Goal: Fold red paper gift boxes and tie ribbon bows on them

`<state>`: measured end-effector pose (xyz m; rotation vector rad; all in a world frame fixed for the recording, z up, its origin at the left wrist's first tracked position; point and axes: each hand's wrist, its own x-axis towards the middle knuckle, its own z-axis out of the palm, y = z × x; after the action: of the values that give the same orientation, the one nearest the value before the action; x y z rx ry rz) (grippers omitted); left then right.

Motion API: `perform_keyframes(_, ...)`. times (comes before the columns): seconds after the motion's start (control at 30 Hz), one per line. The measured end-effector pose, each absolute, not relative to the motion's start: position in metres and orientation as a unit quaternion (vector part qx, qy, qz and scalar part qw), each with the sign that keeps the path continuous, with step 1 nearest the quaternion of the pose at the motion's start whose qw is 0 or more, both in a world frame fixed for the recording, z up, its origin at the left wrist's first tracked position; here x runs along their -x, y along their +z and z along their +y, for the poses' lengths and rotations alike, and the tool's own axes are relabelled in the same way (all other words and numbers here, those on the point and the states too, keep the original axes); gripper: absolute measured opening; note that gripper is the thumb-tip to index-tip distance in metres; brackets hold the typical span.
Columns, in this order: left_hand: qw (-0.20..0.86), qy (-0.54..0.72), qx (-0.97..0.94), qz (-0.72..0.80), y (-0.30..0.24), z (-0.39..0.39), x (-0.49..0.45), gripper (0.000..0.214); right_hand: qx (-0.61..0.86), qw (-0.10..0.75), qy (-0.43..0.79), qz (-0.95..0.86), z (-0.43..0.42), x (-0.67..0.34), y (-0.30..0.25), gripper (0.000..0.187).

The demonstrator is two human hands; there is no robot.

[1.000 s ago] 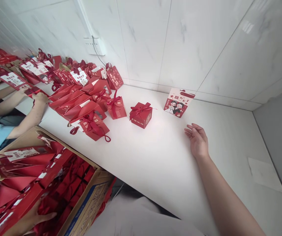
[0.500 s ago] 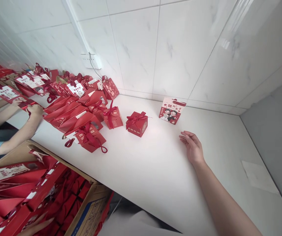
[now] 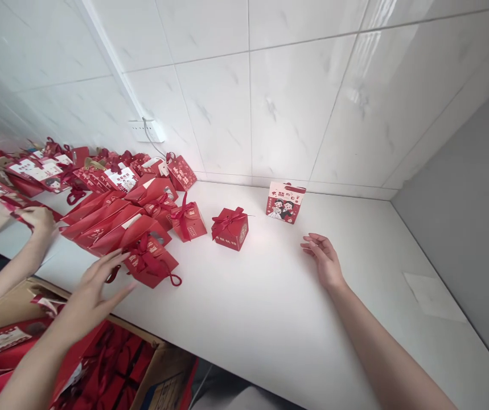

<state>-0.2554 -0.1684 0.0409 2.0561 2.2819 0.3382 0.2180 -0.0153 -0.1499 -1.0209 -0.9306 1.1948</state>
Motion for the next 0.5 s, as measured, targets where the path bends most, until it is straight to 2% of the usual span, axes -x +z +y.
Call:
perform_keyframes(0.17, 0.034, 0.133, -0.760, 0.636, 0.024, -0.085, 0.248, 0.061, 0.444, 0.603, 0.509, -0.424, -0.015, -0.216, -0.151, 0.036)
perform_keyframes(0.33, 0.078, 0.174, -0.731, 0.656, 0.014, -0.019, 0.243, 0.064, 0.444, 0.590, 0.512, -0.439, -0.014, -0.215, -0.150, 0.037)
perform_keyframes(0.5, 0.074, 0.165, -0.731, 0.658, -0.002, 0.013, 0.229, 0.067, 0.449, 0.573, 0.510, -0.457, -0.014, -0.214, -0.146, 0.036)
